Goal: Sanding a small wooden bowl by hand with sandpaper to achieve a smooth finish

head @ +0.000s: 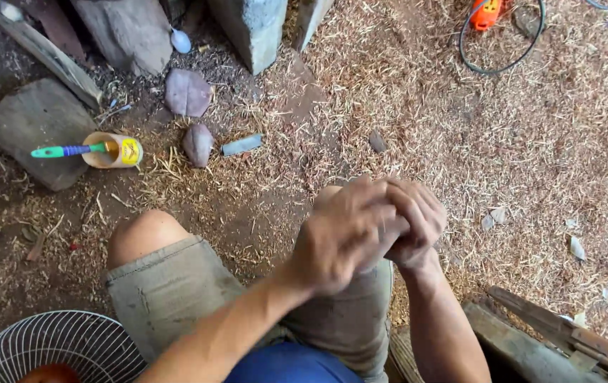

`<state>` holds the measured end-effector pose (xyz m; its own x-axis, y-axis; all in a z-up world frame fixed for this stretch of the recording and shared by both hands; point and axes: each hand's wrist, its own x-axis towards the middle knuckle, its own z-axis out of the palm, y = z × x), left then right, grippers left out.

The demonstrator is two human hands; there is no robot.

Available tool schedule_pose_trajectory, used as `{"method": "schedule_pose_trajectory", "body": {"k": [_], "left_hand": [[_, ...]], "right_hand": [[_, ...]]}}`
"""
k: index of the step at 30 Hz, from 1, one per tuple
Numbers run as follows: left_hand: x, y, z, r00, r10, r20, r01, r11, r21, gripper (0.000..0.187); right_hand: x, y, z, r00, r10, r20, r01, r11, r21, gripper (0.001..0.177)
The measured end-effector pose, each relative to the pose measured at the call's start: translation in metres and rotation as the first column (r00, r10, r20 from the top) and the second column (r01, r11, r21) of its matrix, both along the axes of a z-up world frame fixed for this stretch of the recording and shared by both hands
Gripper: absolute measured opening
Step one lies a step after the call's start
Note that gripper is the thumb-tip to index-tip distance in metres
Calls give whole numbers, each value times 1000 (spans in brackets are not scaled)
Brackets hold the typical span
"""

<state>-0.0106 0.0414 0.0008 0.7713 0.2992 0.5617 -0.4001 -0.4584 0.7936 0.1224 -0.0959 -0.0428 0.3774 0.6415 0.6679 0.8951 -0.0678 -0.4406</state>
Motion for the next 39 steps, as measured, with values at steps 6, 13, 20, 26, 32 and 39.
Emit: {"method": "schedule_pose_trajectory", "body": {"k": [6, 13, 20, 26, 32, 39], "left_hand": [[-26, -23, -26, 996, -33, -80, 21, 989, -144, 45], [7, -4, -23, 991, -136, -18, 130, 975, -182, 42], [-24, -33, -21, 1000, -24, -9, 25, 996, 87, 37], [31, 11, 10, 992, -120, -35, 115, 987, -113, 45], [2, -7, -30, 990, -113, 86, 112, 994, 18, 43], [21, -2, -21, 985, -125, 120, 136, 986, -92, 33]], "right_hand": [[-17, -4, 17, 654, -504, -564, 251, 848, -467, 23], [-12, -32, -44, 559, -124, -820, 122, 990, -66, 48], [2, -3, -9, 636, -184, -749, 100, 983, -157, 35], [-1, 1, -17, 571, -132, -810, 82, 991, -104, 31], [-7, 14, 3, 430, -241, -870, 147, 970, -196, 16], [7, -22, -57, 715, -247, -654, 131, 966, -222, 31]]}}
